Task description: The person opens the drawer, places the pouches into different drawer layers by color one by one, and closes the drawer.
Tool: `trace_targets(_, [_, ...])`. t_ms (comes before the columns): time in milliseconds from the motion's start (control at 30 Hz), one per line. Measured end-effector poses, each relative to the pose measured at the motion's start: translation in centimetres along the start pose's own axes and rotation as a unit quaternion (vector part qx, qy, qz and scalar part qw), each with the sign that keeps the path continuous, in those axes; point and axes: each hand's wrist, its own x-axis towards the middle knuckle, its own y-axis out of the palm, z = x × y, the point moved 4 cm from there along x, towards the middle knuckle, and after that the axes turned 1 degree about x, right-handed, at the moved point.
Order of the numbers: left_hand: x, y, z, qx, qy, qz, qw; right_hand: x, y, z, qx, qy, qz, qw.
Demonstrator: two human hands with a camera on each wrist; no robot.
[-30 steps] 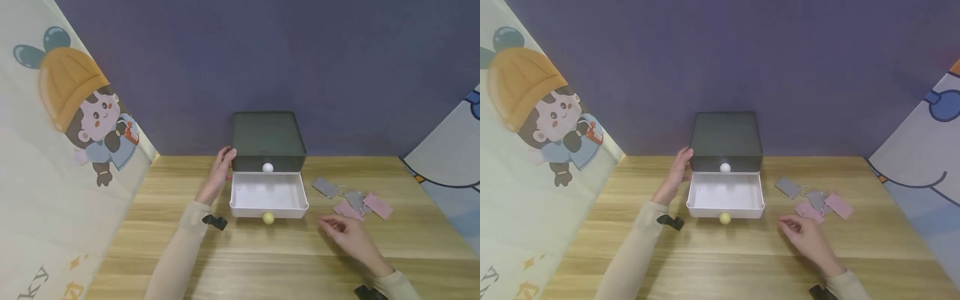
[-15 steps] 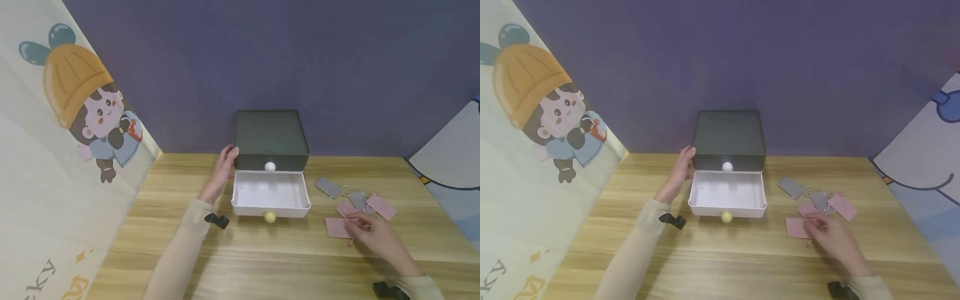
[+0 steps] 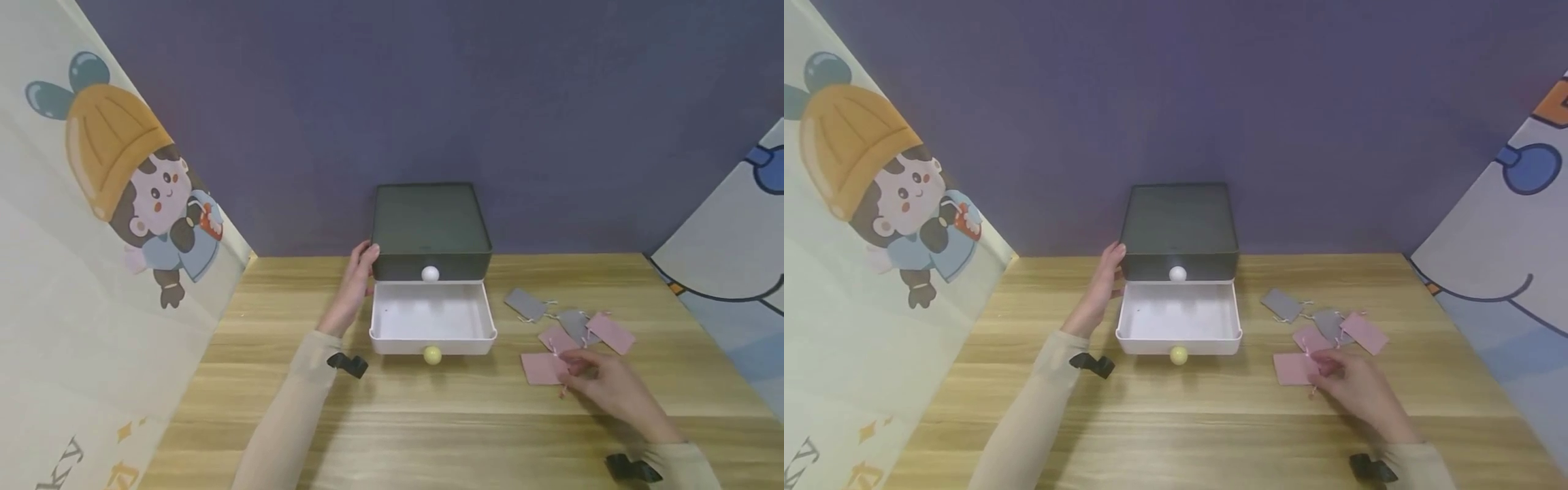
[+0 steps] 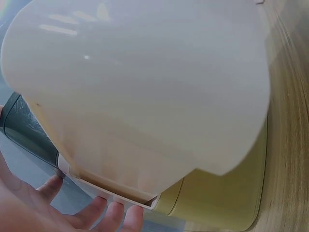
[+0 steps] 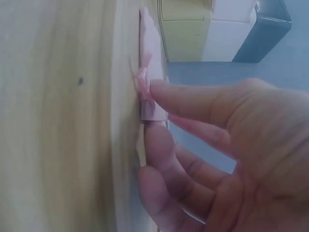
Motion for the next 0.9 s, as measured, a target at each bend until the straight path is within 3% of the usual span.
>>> trace_targets(433, [0.5,0.0,0.3,-0.002,0.006,-0.005,1.0,0.3,0.9,0.2,-0.002,-0.002,-0.003,1.0])
trace_targets(900, [0.4,-0.1,0.1,0.011,0.016,-0.003,0.9998,0.1,1.0,1.4,-0.005,0.022,-0.008,1.0])
